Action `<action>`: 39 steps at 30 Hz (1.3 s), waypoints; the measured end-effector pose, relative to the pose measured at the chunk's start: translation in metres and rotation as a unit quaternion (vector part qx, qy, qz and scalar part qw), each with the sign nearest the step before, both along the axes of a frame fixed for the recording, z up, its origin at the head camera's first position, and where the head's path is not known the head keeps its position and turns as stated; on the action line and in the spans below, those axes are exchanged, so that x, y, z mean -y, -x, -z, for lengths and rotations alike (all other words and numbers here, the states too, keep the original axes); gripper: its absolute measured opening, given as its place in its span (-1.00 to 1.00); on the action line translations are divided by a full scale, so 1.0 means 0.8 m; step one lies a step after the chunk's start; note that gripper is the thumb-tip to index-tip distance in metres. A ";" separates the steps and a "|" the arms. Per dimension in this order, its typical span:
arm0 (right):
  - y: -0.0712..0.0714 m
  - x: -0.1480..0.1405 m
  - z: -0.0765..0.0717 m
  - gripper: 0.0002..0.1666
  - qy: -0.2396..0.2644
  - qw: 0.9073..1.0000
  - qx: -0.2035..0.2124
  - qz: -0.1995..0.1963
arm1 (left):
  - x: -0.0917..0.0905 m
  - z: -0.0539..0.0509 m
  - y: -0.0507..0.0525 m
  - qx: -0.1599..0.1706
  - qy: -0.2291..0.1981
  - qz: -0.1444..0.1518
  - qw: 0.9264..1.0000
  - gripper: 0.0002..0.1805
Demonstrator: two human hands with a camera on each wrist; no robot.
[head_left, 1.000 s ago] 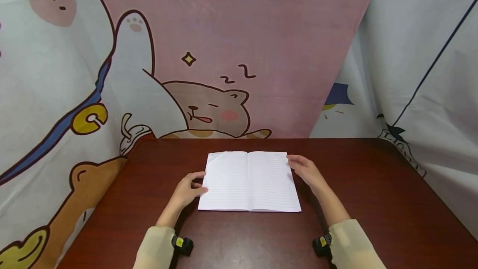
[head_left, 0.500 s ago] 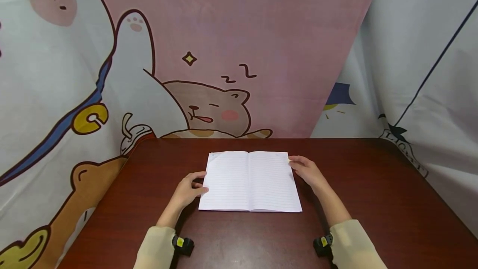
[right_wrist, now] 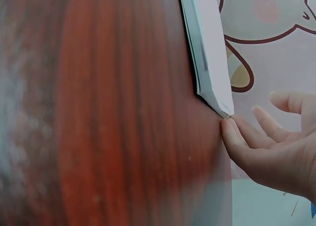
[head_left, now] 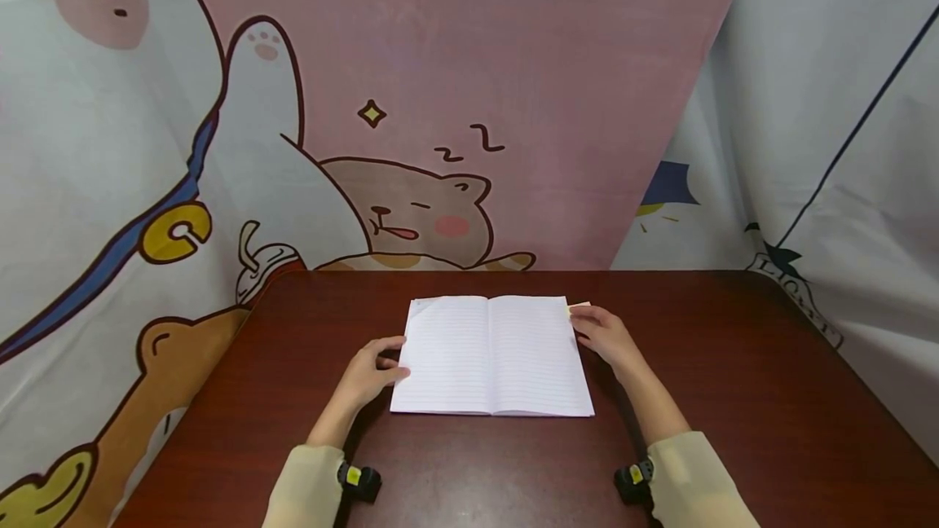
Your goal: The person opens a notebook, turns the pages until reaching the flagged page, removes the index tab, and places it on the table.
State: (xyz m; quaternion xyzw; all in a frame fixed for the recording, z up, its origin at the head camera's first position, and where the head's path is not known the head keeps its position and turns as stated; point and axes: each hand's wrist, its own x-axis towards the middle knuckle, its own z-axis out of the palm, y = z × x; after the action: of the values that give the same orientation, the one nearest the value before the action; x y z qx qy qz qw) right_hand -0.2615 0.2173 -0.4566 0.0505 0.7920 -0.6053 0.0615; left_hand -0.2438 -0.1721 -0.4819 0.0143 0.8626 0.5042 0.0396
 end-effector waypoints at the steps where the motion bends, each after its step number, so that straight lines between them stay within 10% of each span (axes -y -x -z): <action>1: 0.000 0.000 0.000 -0.47 -0.002 1.000 -0.003 0.002 | 0.000 0.000 0.000 0.001 0.000 0.000 1.000 -0.45; 39: 0.000 0.006 -0.002 -0.67 -0.088 0.994 0.009 0.068 | 0.000 -0.001 -0.001 0.001 -0.001 -0.002 1.000 -0.45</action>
State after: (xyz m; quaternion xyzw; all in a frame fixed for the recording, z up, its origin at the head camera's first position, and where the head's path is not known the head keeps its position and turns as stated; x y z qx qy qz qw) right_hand -0.2612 0.2128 -0.4547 0.1151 0.8363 -0.5356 0.0227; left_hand -0.2430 -0.1721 -0.4813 0.0120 0.8622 0.5049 0.0396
